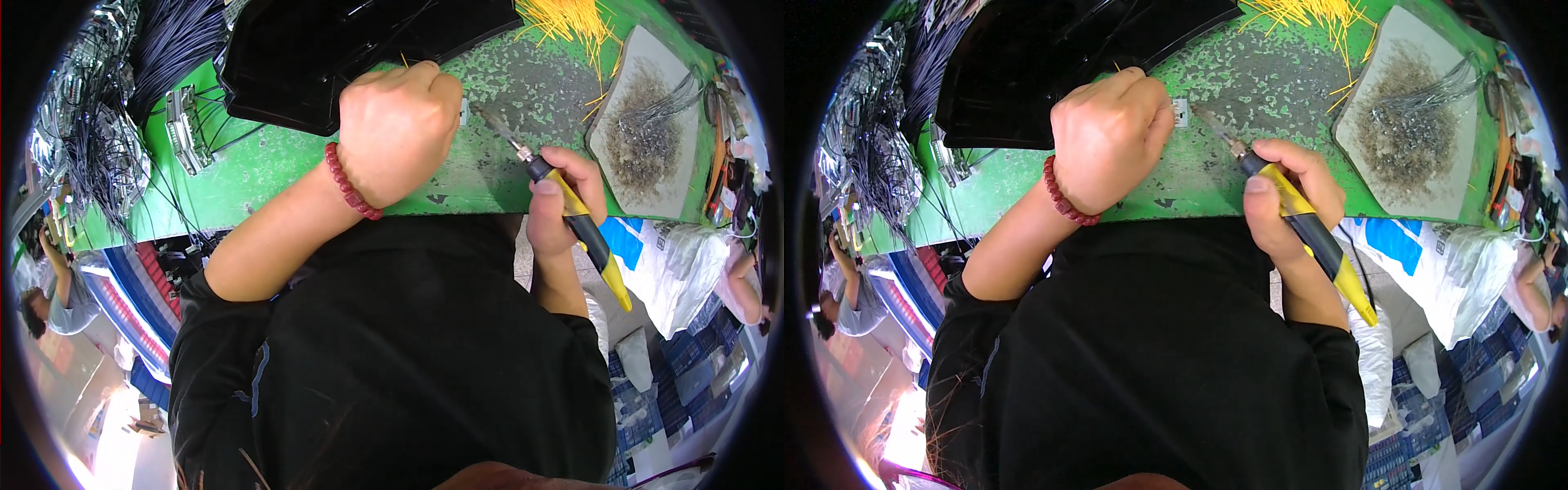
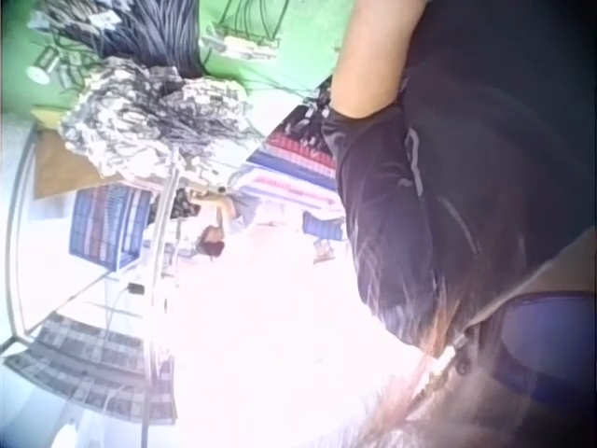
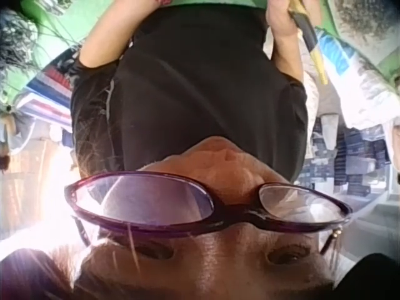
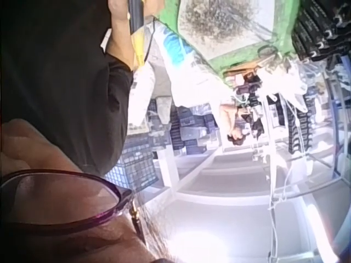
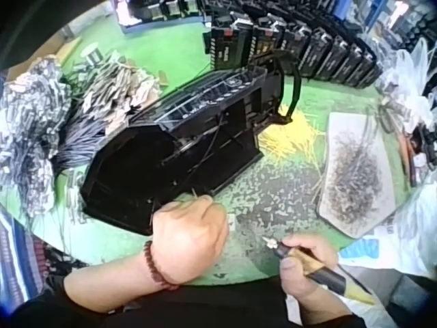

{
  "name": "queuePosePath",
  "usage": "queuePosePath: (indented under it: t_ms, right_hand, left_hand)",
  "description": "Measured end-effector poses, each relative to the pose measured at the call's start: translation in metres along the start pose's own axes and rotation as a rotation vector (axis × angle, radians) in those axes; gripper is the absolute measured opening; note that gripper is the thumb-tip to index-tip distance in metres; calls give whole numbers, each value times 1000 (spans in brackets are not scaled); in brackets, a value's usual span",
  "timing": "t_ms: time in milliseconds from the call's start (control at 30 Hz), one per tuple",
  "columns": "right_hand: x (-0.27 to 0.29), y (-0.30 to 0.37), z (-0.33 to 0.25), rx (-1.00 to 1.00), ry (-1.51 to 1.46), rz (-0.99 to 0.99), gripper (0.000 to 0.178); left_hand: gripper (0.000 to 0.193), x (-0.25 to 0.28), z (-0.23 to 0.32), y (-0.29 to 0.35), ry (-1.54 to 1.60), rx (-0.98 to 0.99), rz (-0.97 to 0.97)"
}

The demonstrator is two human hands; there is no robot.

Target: The person solders wires to a small circuit board using a soldering iron and solder wire, then assembles the circuit board and plastic components into a plastic toy chassis.

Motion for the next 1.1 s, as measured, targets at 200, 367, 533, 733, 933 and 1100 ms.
queuePosePath:
  t_ms: [200, 367, 533, 733, 933, 1100]
  right_hand:
    - [-5, -1, 0, -40, -120, 14, 27]
    - [-5, -4, -1, -26, -123, -22, 25]
    - [-8, -5, -2, 72, -67, -84, 26]
    - [-7, -1, 0, 135, -246, 70, 31]
    - [-3, 3, -1, 68, -205, 17, 33]
    - [-6, -2, -4, 110, -142, 53, 43]
  left_hand:
    - [14, 0, 0, -1, 16, 2, 3]
    - [17, 0, 2, 0, -12, -1, -38]
    - [18, 0, 2, 0, -19, 5, -43]
    - [15, 0, 0, -1, 24, -1, 9]
    - [16, 0, 1, 0, -12, -4, -25]
    - [16, 1, 2, -1, -46, -25, -47]
Point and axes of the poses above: each hand's wrist, its own y-axis away from the middle knuckle, its own x-axis out of the back of the hand, z = x × y, the point moved 3 cm from there along -y, towards the middle knuckle, and after that the axes turned 10 degrees about z, right-handed, at the moved point
